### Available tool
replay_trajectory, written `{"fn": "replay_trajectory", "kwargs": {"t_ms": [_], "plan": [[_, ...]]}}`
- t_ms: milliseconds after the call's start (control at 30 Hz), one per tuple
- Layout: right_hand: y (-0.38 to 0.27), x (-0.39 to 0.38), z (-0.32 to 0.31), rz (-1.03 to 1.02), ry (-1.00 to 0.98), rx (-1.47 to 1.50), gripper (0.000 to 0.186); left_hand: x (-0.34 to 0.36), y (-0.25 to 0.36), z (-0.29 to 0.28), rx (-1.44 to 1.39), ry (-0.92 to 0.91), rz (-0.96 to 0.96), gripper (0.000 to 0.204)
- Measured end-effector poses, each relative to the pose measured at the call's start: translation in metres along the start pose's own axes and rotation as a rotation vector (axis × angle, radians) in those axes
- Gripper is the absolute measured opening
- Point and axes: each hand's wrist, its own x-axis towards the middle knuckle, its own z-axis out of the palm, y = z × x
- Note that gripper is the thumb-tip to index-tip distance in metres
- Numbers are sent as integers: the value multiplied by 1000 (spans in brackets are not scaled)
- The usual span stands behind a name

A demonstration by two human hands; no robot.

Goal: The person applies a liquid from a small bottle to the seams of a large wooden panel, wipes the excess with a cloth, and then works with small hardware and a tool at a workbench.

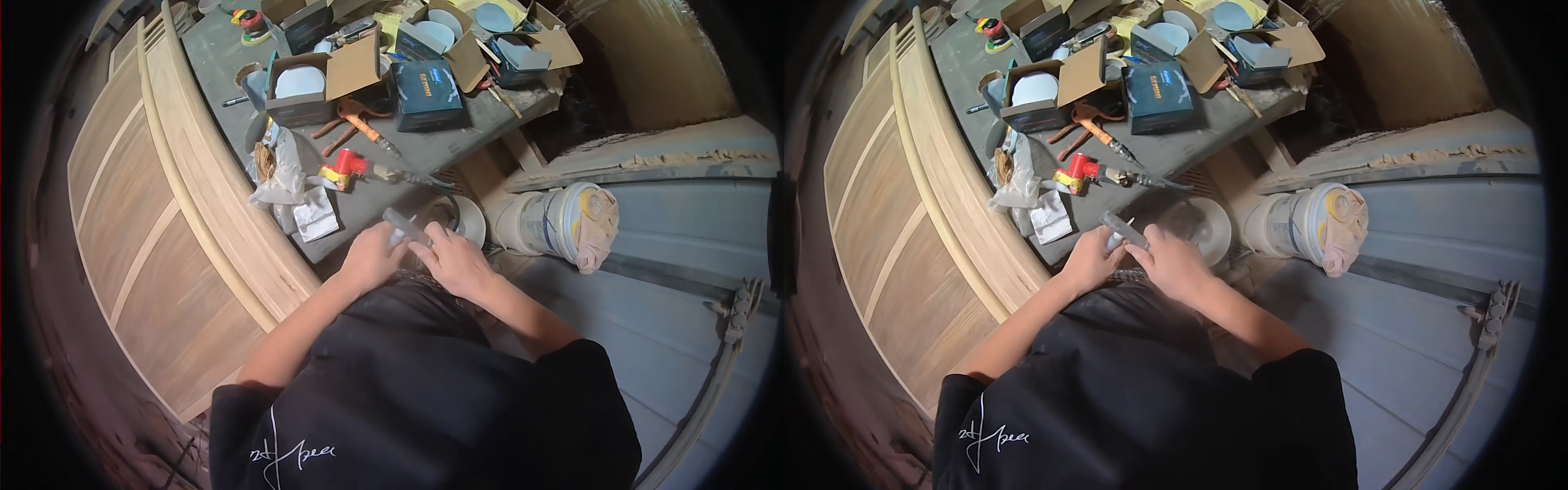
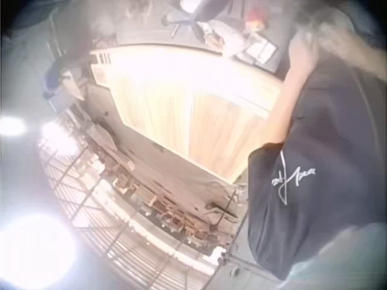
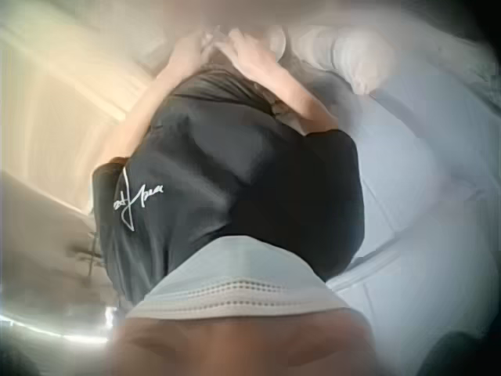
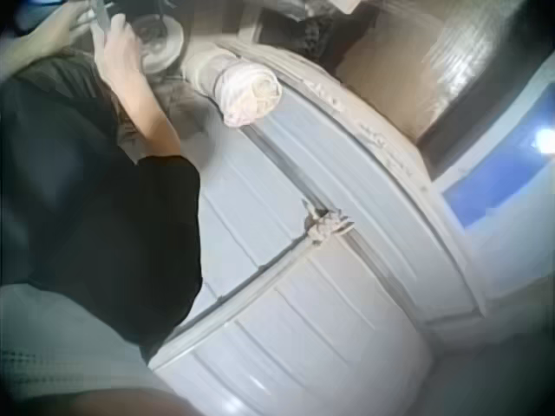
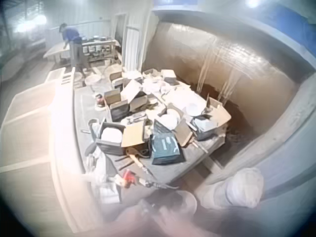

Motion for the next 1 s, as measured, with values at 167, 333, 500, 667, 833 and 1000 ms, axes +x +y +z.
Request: {"fn": "replay_trajectory", "kwargs": {"t_ms": [167, 333, 500, 667, 833, 1000], "plan": [[13, -2, -1, 91, -80, -46, 40, 6, 1, 8, 57, 5, 91, 28], [20, -4, 2, 184, -140, -15, 39, 6, -4, 13, 110, -35, 153, 25], [134, -21, 5, 535, 138, 38, 52, -2, 16, 5, 57, -102, 332, 22], [60, -33, -14, 356, 42, 173, 39, -2, 2, 10, 154, -72, 206, 24], [17, -39, 1, 74, 77, 175, 30, -2, 4, 7, 118, -53, 219, 25], [8, -32, 2, 177, -99, 26, 30, -2, 0, 7, 132, -57, 250, 22]]}}
